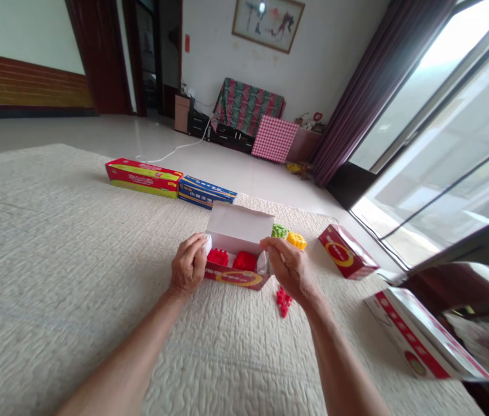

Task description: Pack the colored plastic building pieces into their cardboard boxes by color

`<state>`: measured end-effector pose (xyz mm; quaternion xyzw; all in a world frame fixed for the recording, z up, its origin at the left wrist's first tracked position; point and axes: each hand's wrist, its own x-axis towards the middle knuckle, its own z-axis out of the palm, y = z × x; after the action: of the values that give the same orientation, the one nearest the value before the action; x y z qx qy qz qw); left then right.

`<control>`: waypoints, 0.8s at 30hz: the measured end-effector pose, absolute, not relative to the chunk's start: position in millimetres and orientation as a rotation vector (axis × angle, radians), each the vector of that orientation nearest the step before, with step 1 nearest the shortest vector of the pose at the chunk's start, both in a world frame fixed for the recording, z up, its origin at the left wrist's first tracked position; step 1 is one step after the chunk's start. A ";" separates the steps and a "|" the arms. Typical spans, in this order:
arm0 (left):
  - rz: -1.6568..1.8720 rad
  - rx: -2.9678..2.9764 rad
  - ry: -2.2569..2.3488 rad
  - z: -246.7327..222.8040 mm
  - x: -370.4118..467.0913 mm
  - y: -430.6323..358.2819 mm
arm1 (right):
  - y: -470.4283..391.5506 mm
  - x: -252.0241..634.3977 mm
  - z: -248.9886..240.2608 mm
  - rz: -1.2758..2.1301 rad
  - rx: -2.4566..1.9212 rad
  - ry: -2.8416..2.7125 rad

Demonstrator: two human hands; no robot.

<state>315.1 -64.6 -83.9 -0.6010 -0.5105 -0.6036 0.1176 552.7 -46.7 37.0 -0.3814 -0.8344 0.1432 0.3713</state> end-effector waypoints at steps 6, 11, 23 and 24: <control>-1.766 -1.753 -1.462 -84.5 313.6 -62.8 | -59.1 621.1 -6.3 0.349 -1.216 -1.798; -1.772 -1.743 -1.472 -84.8 312.7 -62.1 | -79.0 649.3 -47.5 0.512 -1.341 -2.072; -1.768 -1.717 -1.503 -86.2 312.1 -58.8 | -86.3 638.9 -72.5 0.149 -1.373 -2.194; -1.765 -1.717 -1.502 -86.2 312.2 -58.5 | -86.6 637.6 -72.6 0.105 -1.402 -2.180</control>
<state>312.2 -58.5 -86.2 -0.5903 -0.5165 -0.6069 0.1280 637.6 -86.6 -72.6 -0.5205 -0.8090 0.0390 0.2705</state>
